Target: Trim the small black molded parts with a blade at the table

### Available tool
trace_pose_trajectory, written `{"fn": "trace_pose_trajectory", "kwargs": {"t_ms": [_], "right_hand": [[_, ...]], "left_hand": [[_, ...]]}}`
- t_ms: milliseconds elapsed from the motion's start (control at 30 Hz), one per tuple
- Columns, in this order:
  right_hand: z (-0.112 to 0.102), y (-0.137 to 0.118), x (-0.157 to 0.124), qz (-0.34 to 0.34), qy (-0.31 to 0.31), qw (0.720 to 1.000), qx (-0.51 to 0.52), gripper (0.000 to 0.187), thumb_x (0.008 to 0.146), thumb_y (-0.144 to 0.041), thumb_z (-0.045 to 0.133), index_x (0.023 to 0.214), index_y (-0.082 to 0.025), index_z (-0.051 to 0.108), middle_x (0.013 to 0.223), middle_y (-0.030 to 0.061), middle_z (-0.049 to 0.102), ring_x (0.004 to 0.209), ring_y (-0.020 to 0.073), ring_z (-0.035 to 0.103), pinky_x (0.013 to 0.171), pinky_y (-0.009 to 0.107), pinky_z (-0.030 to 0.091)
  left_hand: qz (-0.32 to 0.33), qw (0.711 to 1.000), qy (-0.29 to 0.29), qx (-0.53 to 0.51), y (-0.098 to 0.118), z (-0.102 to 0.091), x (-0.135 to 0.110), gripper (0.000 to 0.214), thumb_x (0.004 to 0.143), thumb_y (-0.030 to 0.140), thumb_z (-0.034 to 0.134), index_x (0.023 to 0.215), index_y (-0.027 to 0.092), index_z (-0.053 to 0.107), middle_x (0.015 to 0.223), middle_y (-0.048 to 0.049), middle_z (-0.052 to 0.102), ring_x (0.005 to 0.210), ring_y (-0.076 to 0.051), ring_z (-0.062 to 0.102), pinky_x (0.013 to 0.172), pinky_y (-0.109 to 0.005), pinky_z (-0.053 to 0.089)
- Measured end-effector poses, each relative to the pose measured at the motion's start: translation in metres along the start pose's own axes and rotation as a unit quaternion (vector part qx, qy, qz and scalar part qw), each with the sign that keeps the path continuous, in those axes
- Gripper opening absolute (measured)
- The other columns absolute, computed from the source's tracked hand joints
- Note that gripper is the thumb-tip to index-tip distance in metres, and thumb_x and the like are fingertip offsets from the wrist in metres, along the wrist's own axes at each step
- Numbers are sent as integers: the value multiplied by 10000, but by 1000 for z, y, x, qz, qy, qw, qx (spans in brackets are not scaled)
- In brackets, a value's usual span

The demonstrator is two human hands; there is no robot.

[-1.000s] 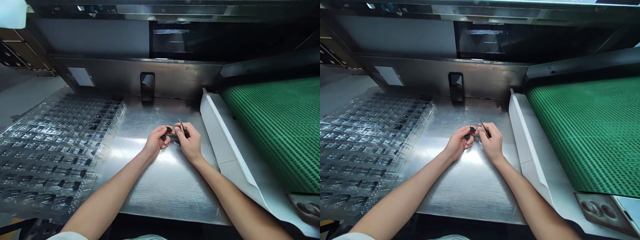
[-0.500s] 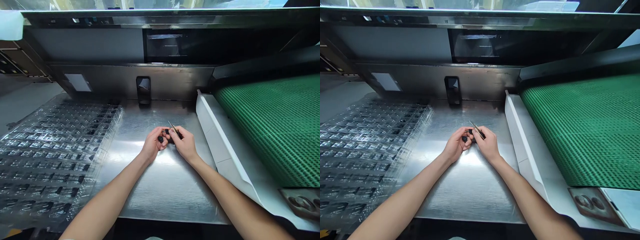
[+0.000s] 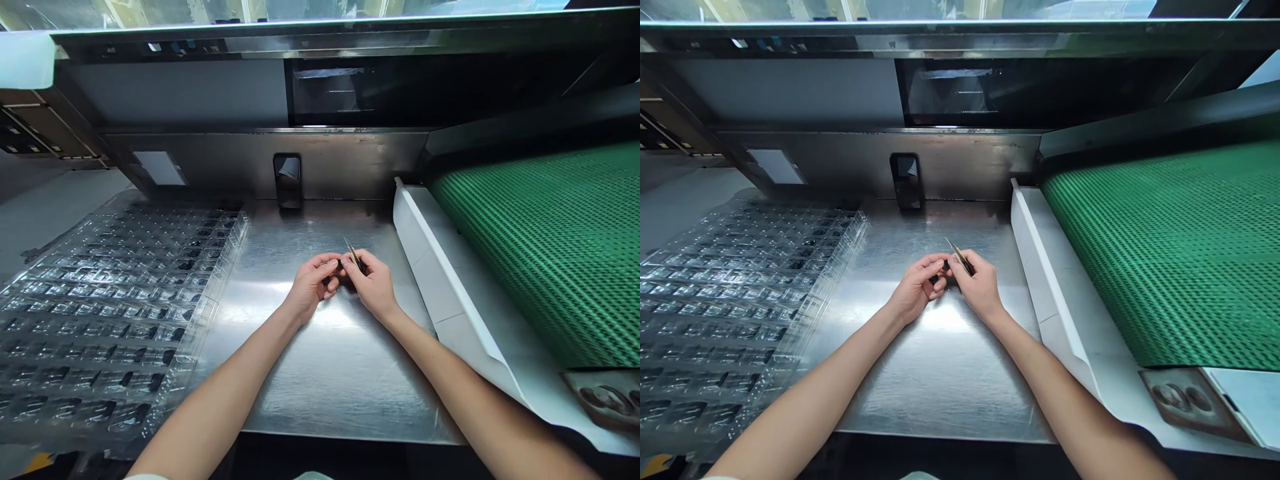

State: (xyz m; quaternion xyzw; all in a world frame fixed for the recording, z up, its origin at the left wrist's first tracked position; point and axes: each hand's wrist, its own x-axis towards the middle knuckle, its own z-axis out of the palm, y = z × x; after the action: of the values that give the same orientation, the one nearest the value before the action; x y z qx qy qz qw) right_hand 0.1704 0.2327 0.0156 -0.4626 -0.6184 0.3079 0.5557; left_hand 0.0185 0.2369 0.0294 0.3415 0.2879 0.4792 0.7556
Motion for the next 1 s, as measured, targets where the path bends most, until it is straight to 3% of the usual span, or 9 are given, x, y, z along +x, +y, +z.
{"fn": "trace_pose_trajectory", "kwargs": {"t_ms": [333,567,767,900,1000], "right_hand": [[0,-4,0,12,57,998,33,263,884,-451,733,901,-198,667,814,11,645,706,174,598,654,272,464],[0,-3,0,-10,54,997,52,288,989,-495,646,992,-207,638,862,11,631,695,162,597,635,268,485],[-3,-6,-1,-15,60,997,39,310,1037,-525,578,998,-218,598,778,-3,611,582,145,555,561,261,452],[-5,-9,-1,-36,39,998,-36,359,1078,-534,468,1141,-214,619,845,23,629,660,170,561,637,289,449],[-6,-12,-1,-77,8,991,-110,470,1095,-562,374,1037,-201,669,908,67,649,820,217,599,754,324,449]], "left_hand": [[-8,1000,-25,-8,-1,0,0,456,695,321,925,1062,107,757,758,3,548,531,-39,416,435,-168,259],[-25,999,-45,-15,-5,0,0,475,730,331,912,1130,158,723,845,-34,637,503,-33,415,430,-164,254],[-16,998,-52,-22,-2,-1,-1,458,787,339,875,1174,176,691,850,-42,646,498,-32,393,429,-153,254],[13,999,-34,-34,3,-2,0,438,803,331,864,1176,177,691,861,-37,633,520,-33,392,439,-145,272],[27,998,-27,-44,5,-3,1,436,793,319,872,1167,180,695,853,-30,625,523,-34,391,435,-138,266]]}}
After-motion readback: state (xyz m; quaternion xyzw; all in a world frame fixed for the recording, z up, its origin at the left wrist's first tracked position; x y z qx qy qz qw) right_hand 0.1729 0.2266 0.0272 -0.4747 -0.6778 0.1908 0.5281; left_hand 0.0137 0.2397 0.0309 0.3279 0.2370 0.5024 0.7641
